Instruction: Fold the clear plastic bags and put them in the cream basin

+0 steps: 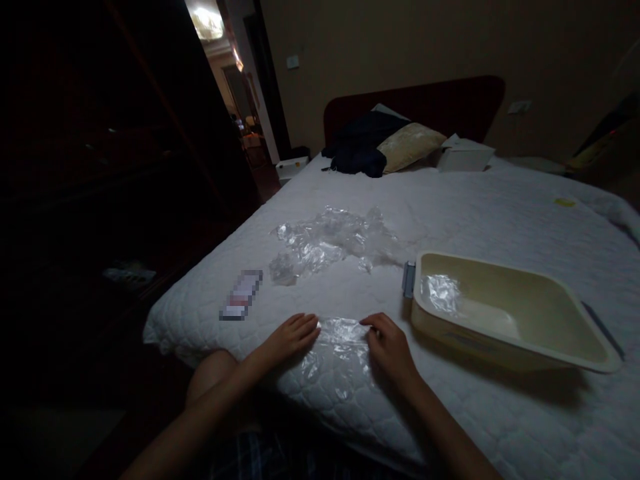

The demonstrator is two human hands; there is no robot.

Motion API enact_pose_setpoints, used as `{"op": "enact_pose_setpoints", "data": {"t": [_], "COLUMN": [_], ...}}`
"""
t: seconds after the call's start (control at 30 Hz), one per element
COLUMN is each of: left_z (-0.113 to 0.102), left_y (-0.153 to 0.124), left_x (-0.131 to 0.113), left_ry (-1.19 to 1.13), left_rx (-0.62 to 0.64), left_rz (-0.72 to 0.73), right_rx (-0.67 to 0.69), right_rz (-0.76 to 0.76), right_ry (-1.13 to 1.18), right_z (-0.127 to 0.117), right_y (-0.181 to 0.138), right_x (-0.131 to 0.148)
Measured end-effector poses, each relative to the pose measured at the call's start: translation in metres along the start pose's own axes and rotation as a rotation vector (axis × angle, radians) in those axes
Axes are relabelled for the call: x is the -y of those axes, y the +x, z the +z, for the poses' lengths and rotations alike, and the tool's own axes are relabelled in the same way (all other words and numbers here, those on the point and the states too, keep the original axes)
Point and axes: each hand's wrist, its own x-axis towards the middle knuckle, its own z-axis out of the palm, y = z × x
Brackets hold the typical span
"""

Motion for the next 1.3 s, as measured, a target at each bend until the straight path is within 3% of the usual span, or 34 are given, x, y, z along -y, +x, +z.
{"op": "enact_pose_setpoints", "data": {"t": [0.07, 0.2, 0.33, 0.43, 0.6, 0.8, 1.1, 1.3], "left_z": [0.001, 0.004, 0.007, 0.006, 0.002, 0.001, -0.005, -0.001], "left_y": [0.0, -0.001, -0.002, -0.002, -0.003, -0.002, -0.014, -0.019], "left_x": [-0.001, -0.001, 0.0, -0.001, -0.001, -0.002, -0.001, -0.002], "left_ry": [-0.007, -0.009, 0.001, -0.006, -0.044, -0.052, -0.056, -0.045], "left_rx": [-0.004, 0.003, 0.001, 0.028, 0.046, 0.06, 0.117, 0.087], "left_rz": [-0.01, -0.009, -0.016, -0.033, -0.041, -0.061, -0.118, -0.156], "right_rx": [-0.029, 0.118, -0.015, -0.082, -0.14, -0.114, -0.163, -0.144], "right_rz": [0.184, 0.528, 0.745, 0.829, 0.865, 0.802, 0.811, 0.757], "right_ry": [0.264, 0.869, 1.042, 1.072, 1.09, 1.041, 1.176, 1.136], "right_z": [0.023, 0.076, 0.098, 0.085, 0.042, 0.006, 0.007, 0.007], "right_y": [0.008, 0.02, 0.022, 0.021, 0.019, 0.015, 0.009, 0.007], "right_x": [0.018, 0.033, 0.017, 0.003, -0.017, -0.044, -0.047, -0.049]}}
